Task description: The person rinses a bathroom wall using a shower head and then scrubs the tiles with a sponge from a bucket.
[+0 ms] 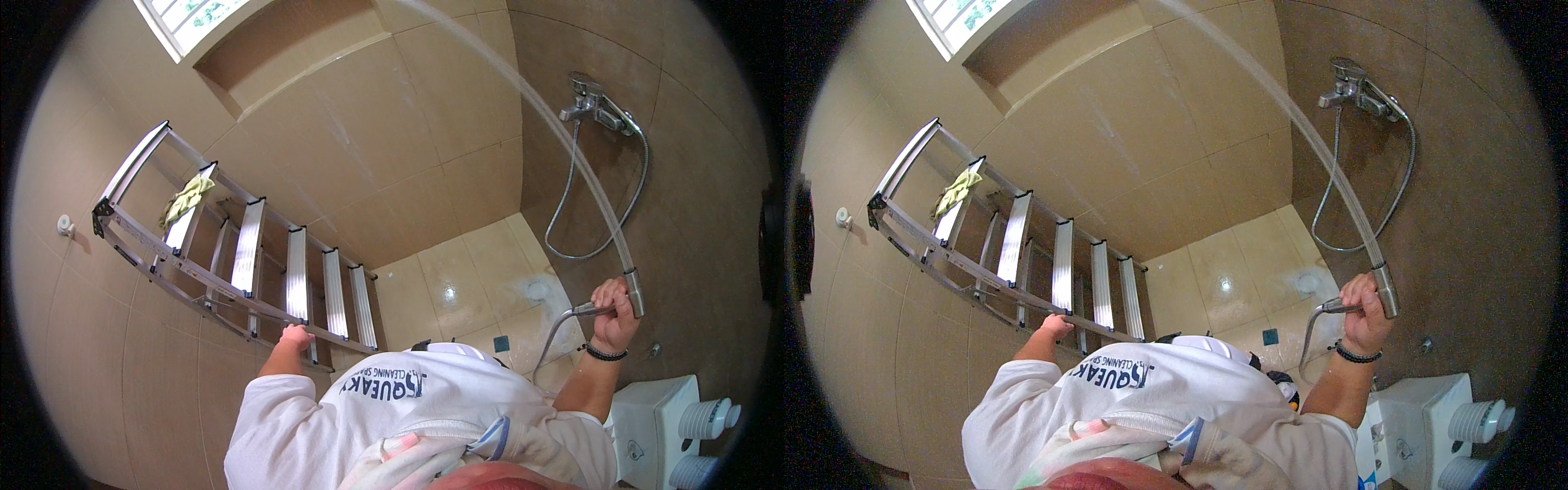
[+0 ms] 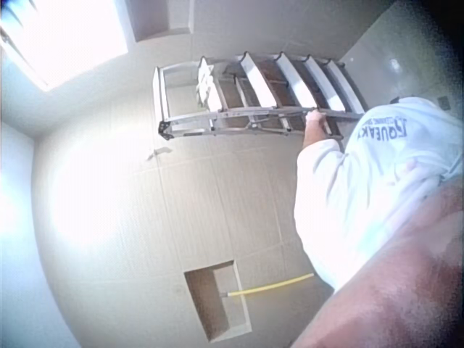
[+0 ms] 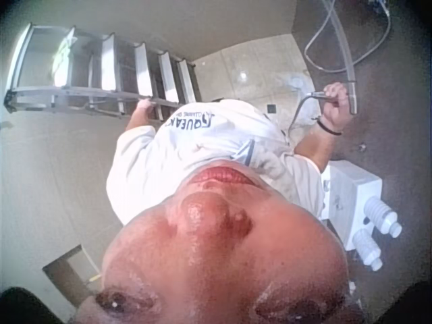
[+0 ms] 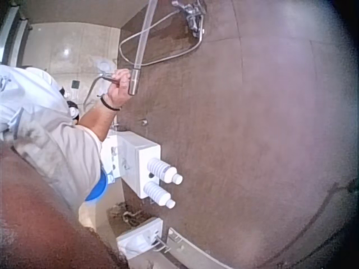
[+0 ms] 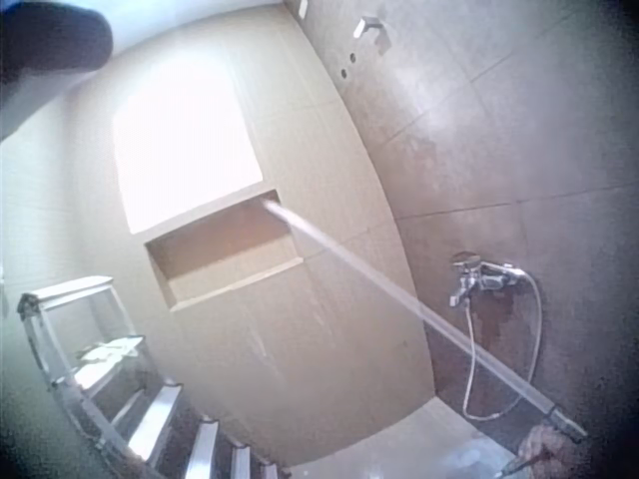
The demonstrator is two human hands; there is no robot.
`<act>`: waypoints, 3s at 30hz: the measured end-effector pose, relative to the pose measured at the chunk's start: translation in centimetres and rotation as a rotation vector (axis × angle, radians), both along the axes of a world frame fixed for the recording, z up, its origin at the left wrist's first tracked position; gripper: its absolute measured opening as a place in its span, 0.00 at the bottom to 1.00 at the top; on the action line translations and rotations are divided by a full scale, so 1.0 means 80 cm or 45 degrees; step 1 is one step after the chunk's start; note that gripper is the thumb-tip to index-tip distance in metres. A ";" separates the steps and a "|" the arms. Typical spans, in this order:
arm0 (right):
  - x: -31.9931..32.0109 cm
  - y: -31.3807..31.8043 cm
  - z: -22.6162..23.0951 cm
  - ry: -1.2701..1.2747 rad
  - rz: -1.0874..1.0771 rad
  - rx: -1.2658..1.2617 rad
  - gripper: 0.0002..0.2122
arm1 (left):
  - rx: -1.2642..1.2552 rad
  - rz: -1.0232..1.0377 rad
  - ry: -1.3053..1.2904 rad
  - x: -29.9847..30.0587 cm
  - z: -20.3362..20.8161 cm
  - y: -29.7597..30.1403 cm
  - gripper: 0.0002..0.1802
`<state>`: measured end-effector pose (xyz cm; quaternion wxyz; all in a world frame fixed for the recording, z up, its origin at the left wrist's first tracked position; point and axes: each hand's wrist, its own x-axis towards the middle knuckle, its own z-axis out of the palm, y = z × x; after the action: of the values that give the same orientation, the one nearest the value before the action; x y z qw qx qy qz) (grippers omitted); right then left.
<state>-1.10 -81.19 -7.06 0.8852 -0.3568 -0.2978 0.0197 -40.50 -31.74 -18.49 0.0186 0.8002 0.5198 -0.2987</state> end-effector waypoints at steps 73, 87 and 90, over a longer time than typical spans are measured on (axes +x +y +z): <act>0.023 0.082 0.002 0.091 0.320 0.017 0.07 | 0.065 0.128 0.019 -0.041 0.001 -0.016 0.26; 0.032 0.050 0.001 0.071 0.075 0.060 0.06 | 0.037 0.121 0.000 -0.007 0.012 -0.026 0.30; 0.030 0.045 0.002 0.070 0.027 0.013 0.05 | 0.019 0.110 -0.023 0.006 0.016 -0.033 0.30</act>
<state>1.28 -77.59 -6.90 0.8946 -0.3486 -0.2772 0.0372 -40.05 -34.42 -17.21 0.0302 0.7798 0.5557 -0.2867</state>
